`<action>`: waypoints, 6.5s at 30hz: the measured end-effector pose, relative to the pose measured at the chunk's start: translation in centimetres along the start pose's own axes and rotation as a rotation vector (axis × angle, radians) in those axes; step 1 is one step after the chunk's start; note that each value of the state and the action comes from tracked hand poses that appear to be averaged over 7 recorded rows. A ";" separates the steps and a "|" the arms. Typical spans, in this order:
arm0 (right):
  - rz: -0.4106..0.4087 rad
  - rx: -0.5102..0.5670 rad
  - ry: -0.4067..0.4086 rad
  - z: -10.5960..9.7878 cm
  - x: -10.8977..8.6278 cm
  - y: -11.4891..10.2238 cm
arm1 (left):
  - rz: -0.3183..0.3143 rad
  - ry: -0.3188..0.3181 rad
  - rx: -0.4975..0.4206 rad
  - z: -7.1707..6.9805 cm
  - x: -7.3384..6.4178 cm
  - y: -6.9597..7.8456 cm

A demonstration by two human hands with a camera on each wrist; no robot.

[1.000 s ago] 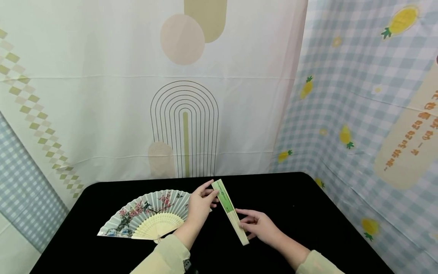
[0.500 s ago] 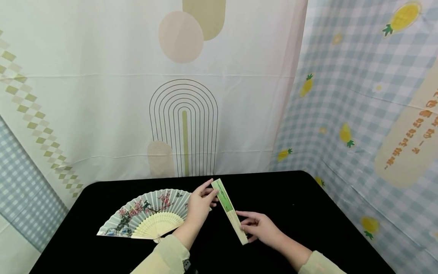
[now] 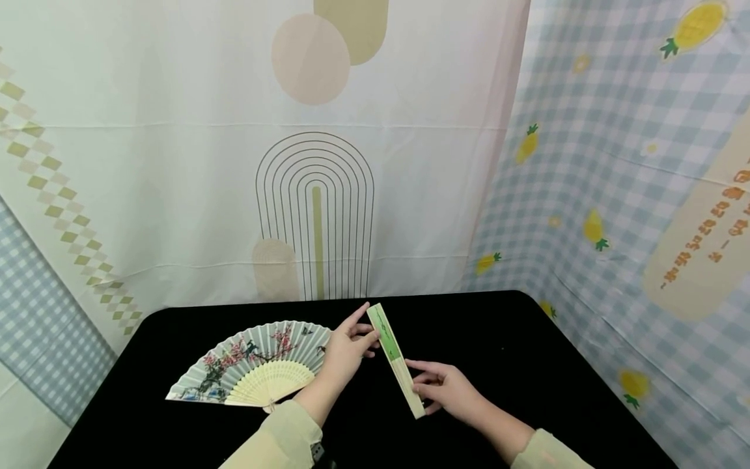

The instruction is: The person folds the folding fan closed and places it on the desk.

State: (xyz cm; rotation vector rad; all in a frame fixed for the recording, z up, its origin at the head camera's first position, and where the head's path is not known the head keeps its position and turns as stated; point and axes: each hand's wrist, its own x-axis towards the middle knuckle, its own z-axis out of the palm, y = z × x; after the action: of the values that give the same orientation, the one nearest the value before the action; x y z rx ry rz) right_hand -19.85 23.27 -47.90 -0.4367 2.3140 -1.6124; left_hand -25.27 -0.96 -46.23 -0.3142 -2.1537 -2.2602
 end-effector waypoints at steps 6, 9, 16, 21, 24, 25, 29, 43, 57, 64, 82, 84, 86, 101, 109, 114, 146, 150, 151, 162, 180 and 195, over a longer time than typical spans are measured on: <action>0.004 -0.001 0.006 -0.3 -0.2 0.1 | -0.002 -0.039 0.017 0.2 0.4 -0.4; 0.009 0.000 0.006 -0.4 -0.2 0.2 | -0.010 -0.049 0.018 0.3 0.6 -0.5; 0.027 0.000 0.008 -0.7 -0.4 0.2 | -0.049 -0.105 0.047 0.6 0.9 -0.8; 0.043 0.013 0.003 -1.0 -0.5 0.2 | -0.065 -0.135 0.063 0.8 1.2 -1.3; 0.056 0.015 0.002 -1.2 -0.6 0.3 | -0.072 -0.146 0.082 1.1 1.6 -1.7; 0.061 0.011 0.001 -1.3 -0.6 0.3 | -0.075 -0.144 0.091 1.3 1.7 -1.9; 0.092 0.015 -0.002 -1.6 -0.5 0.4 | -0.100 -0.143 0.101 1.8 2.2 -2.3; 0.156 0.078 0.009 -2.2 0.1 1.1 | -0.176 -0.140 0.115 3.0 3.1 -3.0; 0.234 0.122 -0.011 -2.5 0.2 0.9 | -0.298 -0.216 0.107 3.3 3.2 -3.6; 0.265 0.103 -0.009 -2.4 0.1 0.1 | -0.338 -0.232 0.169 3.5 3.5 -3.8; 0.296 0.118 -0.061 -3.1 0.6 0.3 | -0.402 -0.232 0.241 3.8 4.0 -3.5; 0.290 0.096 -0.067 -3.1 0.6 0.1 | -0.408 -0.227 0.243 3.8 4.1 -3.6; 0.284 0.055 -0.069 -3.2 0.6 -0.1 | -0.413 -0.225 0.244 3.9 4.2 -3.7; 0.230 -0.138 -0.078 -3.6 1.0 0.8 | -0.413 -0.234 0.259 3.9 3.7 -2.9; 0.260 -0.071 -0.125 -4.3 1.2 1.7 | -0.415 -0.233 0.273 3.9 3.8 -3.0; 0.261 -0.062 -0.134 -4.4 1.2 1.8 | -0.415 -0.236 0.273 3.9 3.9 -3.1; 0.189 -0.102 -0.039 -4.2 0.9 1.3 | -0.343 -0.153 0.279 3.9 2.4 -2.4; 0.164 -0.124 0.039 -4.5 0.9 1.4 | -0.295 -0.138 0.278 4.2 1.7 -1.6; 0.159 -0.128 0.056 -4.5 1.0 1.4 | -0.285 -0.133 0.277 4.2 1.6 -1.4; 0.101 -0.111 0.199 -3.8 1.7 0.3 | -0.204 -0.140 0.265 2.3 -0.1 0.9; -0.013 -0.008 0.087 -2.6 2.6 -1.2 | -0.180 -0.146 0.366 -2.0 -2.2 2.0; -0.097 -0.107 0.031 -0.4 4.0 -2.0 | -0.113 -0.128 0.476 -6.3 -3.6 3.0</action>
State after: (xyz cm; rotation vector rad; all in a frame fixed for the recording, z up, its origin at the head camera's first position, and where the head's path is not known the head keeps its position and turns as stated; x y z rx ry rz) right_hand -23.53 21.35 -46.13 -0.5600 2.4454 -1.5524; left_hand -22.17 -7.82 -44.06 -0.3391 -2.7410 -1.7280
